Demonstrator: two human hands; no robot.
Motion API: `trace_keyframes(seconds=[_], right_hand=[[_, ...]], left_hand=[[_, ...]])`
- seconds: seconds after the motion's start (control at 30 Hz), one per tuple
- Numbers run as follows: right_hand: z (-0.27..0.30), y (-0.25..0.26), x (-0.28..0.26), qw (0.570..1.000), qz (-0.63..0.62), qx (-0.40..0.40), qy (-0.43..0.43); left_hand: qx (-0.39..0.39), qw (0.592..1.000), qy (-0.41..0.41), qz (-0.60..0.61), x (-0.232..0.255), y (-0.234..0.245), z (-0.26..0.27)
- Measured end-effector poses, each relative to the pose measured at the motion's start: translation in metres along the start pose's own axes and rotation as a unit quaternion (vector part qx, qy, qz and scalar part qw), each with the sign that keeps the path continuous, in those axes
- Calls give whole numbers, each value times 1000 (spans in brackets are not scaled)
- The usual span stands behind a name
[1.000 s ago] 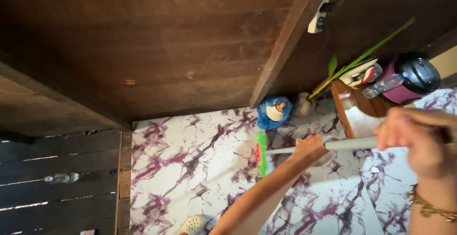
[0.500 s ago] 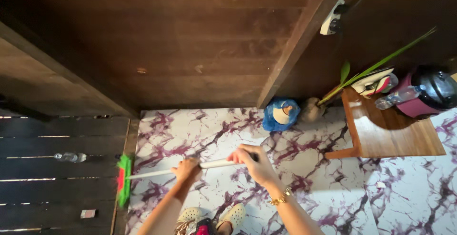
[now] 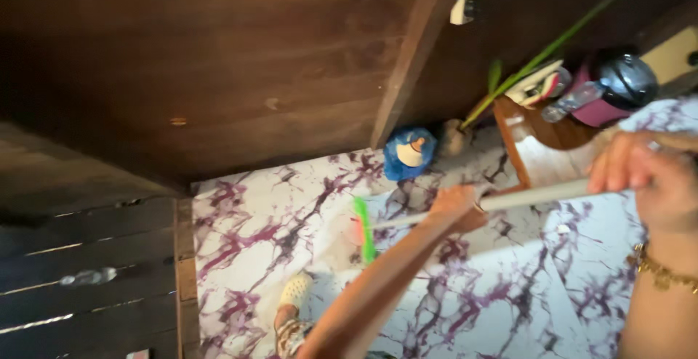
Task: The person sweeps the patterned floor by hand using a green-headed broom, moving it under a table, around furniture, and into various corners of the room.
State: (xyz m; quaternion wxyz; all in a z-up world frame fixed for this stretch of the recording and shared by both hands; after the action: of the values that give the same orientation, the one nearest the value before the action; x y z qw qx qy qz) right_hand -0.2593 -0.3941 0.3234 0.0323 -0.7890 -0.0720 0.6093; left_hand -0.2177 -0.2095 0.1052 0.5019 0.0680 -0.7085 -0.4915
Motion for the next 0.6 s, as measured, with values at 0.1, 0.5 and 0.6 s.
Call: trace_keyframes(seconds=[0.1, 0.5, 0.6], right_hand=[[-19, -4, -18, 998, -17, -2, 63], [-60, -306, 249, 963, -161, 131, -170], [-49, -261, 245, 960, -77, 194, -184]], left_hand=[[-21, 998, 5, -59, -8, 54, 4], [-168, 888, 378, -202, -393, 114, 179], [-175, 894, 386, -145, -405, 43, 151]])
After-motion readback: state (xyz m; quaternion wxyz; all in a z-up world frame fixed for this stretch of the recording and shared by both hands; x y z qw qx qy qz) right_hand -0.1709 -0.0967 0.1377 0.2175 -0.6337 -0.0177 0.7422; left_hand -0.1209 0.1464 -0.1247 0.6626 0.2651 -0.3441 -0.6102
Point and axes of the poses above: each hand's wrist, its own z-axis away from the middle knuckle, its own y-axis out of the back of the hand, x = y × z, the point moved 4 cm from there along -z, towards the middle knuckle, and after that the axes turned 15 degrees about -z, right-handed, at the moved point
